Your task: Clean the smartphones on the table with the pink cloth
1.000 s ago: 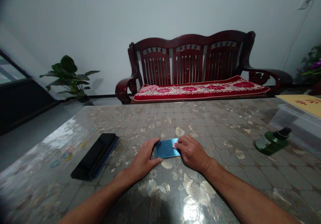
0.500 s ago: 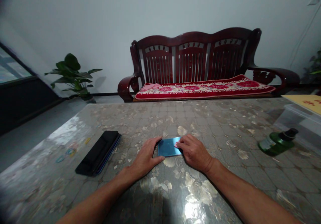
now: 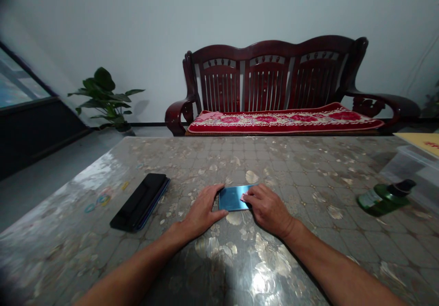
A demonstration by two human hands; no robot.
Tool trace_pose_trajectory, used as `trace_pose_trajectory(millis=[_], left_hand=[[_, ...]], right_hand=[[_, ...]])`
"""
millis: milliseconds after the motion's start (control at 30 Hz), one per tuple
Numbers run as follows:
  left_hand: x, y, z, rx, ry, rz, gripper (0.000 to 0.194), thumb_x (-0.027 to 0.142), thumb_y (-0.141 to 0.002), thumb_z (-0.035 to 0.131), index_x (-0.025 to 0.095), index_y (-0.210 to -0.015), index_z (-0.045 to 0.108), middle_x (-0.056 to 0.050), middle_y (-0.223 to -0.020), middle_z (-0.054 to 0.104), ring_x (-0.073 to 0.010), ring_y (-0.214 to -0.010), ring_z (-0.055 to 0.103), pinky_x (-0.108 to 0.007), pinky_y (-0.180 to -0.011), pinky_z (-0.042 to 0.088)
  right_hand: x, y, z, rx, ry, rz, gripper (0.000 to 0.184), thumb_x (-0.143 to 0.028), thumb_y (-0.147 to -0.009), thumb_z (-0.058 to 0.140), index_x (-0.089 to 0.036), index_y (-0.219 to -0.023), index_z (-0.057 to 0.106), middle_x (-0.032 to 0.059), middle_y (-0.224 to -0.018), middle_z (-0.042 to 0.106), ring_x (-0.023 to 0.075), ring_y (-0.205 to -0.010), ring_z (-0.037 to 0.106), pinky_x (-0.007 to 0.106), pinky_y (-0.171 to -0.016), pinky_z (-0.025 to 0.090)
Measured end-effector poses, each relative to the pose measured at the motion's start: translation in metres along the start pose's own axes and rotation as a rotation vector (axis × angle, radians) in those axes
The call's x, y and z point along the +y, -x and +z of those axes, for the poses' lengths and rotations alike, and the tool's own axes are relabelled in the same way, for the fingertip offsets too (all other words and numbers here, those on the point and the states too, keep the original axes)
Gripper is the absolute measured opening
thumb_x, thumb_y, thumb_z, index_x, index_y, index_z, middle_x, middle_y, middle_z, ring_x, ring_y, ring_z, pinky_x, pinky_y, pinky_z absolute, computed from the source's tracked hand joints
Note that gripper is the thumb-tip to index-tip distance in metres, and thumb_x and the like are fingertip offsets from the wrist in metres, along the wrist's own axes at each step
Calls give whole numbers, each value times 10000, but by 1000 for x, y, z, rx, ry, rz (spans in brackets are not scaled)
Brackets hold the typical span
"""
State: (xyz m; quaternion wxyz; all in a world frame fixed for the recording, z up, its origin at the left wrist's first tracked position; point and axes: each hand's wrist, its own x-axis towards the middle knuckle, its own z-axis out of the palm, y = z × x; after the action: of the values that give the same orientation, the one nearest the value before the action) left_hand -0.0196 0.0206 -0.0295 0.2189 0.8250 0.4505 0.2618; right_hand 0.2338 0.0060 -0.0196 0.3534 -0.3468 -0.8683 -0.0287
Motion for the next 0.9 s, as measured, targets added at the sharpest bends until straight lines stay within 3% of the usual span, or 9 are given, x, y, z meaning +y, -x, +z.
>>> trace_pose_trajectory(millis=[500, 900], left_hand=[[-3, 1, 3, 44, 15, 46, 658, 246, -773, 760, 229, -1368, 479, -103, -1331, 594, -307, -1252, 540, -530, -1092, 413], [4, -2, -3, 0, -11, -1, 663, 226, -758, 760, 195, -1363, 491, -133, -1354, 583, -317, -1267, 526, -529, -1094, 407]], right_hand=[[-2, 1, 0, -25, 36, 18, 288, -78, -945, 477, -203, -1098, 687, 96, -976, 683, 205, -885, 591, 347, -782, 497], [-2, 2, 1, -25, 36, 30, 286, -83, -939, 490, -217, -1088, 694, 94, -973, 682, 209, -883, 592, 356, -784, 498]])
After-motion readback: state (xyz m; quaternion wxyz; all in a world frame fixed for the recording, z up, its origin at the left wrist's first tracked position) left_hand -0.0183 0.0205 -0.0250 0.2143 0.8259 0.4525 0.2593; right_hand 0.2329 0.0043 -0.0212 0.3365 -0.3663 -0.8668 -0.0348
